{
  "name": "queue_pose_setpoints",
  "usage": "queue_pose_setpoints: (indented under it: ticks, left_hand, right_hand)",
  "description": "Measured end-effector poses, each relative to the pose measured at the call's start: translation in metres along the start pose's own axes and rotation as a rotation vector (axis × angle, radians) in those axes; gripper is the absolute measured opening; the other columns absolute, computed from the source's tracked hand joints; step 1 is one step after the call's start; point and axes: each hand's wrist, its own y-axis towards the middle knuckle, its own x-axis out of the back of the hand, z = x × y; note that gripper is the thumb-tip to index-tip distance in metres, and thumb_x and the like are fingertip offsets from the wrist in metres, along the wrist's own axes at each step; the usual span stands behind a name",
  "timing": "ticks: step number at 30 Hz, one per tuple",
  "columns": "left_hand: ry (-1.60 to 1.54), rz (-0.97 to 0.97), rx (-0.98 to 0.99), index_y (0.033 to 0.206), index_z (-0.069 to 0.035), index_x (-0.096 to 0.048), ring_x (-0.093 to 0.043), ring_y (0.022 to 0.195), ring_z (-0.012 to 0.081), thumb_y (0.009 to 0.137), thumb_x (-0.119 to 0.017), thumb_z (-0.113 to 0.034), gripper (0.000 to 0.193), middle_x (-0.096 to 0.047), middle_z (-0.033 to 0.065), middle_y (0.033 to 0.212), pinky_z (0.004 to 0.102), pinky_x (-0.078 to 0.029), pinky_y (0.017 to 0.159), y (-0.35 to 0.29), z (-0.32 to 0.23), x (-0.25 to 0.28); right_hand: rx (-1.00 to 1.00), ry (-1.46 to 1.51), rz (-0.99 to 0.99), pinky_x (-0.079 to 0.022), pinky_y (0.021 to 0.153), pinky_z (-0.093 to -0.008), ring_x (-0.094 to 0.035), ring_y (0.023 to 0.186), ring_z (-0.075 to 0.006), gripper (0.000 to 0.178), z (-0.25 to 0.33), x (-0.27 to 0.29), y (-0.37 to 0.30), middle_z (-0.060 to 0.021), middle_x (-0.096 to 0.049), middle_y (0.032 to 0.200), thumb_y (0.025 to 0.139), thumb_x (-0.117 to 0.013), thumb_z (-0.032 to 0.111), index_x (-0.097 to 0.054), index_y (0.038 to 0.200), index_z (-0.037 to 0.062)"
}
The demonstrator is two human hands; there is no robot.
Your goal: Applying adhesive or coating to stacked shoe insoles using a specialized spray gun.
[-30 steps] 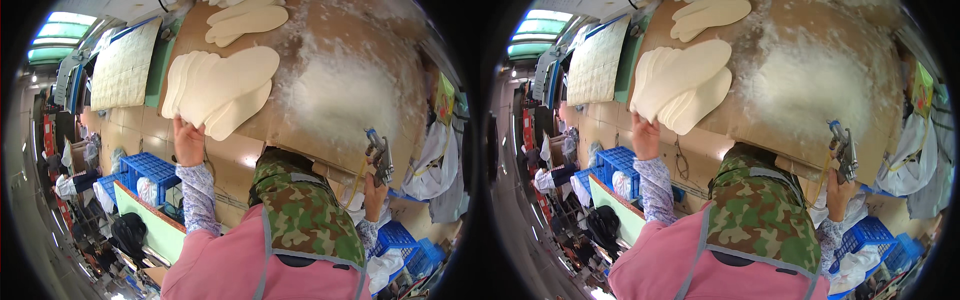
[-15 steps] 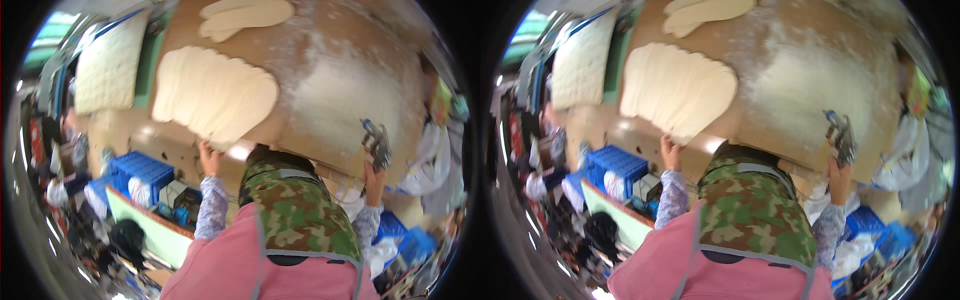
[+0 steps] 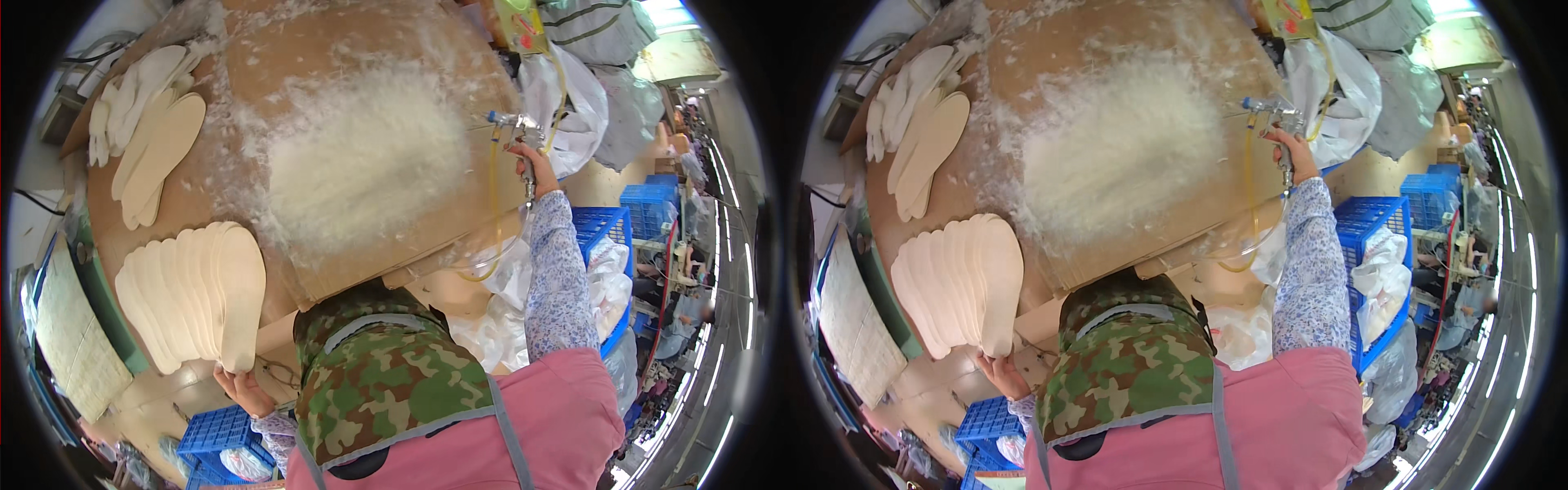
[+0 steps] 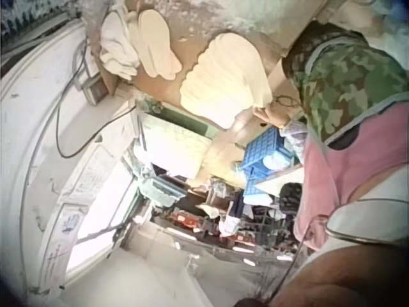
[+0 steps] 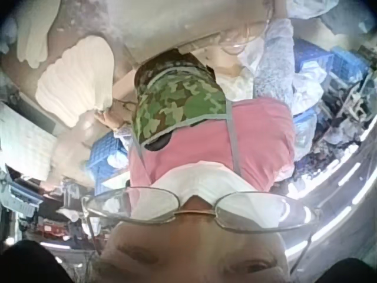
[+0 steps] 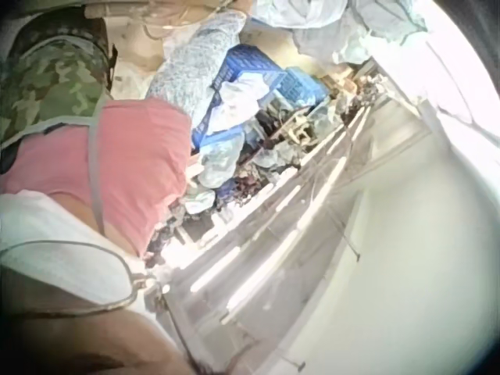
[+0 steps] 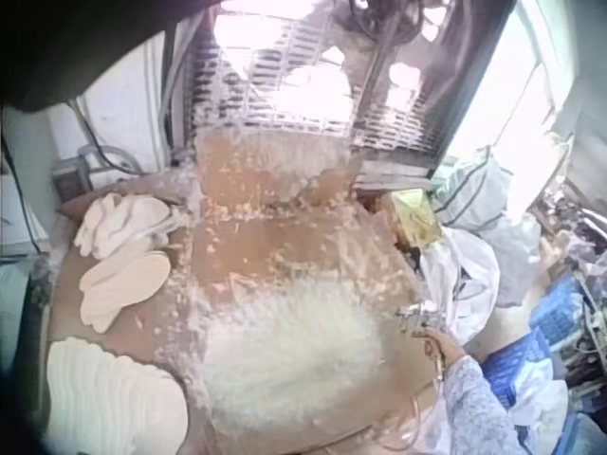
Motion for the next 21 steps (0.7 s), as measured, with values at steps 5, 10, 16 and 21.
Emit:
queue_pose_setpoints:
  ticks: [5,10,16,21]
  left_hand:
    - [-0.344,-0.044,-0.071,0.131,-0.009,-0.035,-0.049,0.111,0.0244,0.079,-0.049,-0.002,0.054,-0.046,0.0088,0.126,0.0494,-0.045,0.088,-0.014,-0.026,-0.002]
    - [-0.435,0.032,-0.215,0.131,-0.006,-0.036,-0.052,0.107,0.0233,0.078,-0.046,0.000,0.054,-0.049,0.0093,0.124,0.0381,-0.044,0.089,-0.012,-0.081,-0.043]
    - [-0.544,-0.002,-0.244,0.131,-0.008,-0.037,-0.052,0.110,0.0216,0.077,-0.045,0.001,0.055,-0.048,0.0078,0.127,0.0345,-0.046,0.087,-0.023,-0.093,-0.042]
    - [-0.655,-0.058,-0.042,0.131,-0.012,-0.038,-0.051,0.112,0.0200,0.078,-0.043,0.000,0.055,-0.048,0.0053,0.128,0.0342,-0.048,0.084,-0.030,-0.055,-0.038]
  right_hand:
    - [0.131,-0.424,-0.148,-0.047,0.066,-0.0321,-0.061,0.075,-0.0196,0.054,-0.048,0.037,0.087,-0.0106,-0.066,0.088,0.074,-0.063,0.046,-0.064,0.099,-0.0015]
    - [0.245,-0.860,-0.244,-0.045,0.069,-0.0348,-0.059,0.077,-0.0245,0.058,-0.078,0.107,0.126,-0.0160,-0.064,0.084,0.079,-0.059,0.052,-0.063,0.095,-0.0043]
    - [0.438,-1.068,-0.404,-0.044,0.074,-0.0319,-0.057,0.077,-0.0223,0.054,-0.064,0.069,0.101,-0.0149,-0.062,0.086,0.081,-0.061,0.046,-0.062,0.097,-0.0053]
    - [0.721,-0.786,-0.190,-0.049,0.074,-0.0305,-0.061,0.086,-0.0193,0.033,-0.034,-0.103,-0.019,-0.0114,-0.063,0.099,0.082,-0.065,0.018,-0.057,0.110,0.0015]
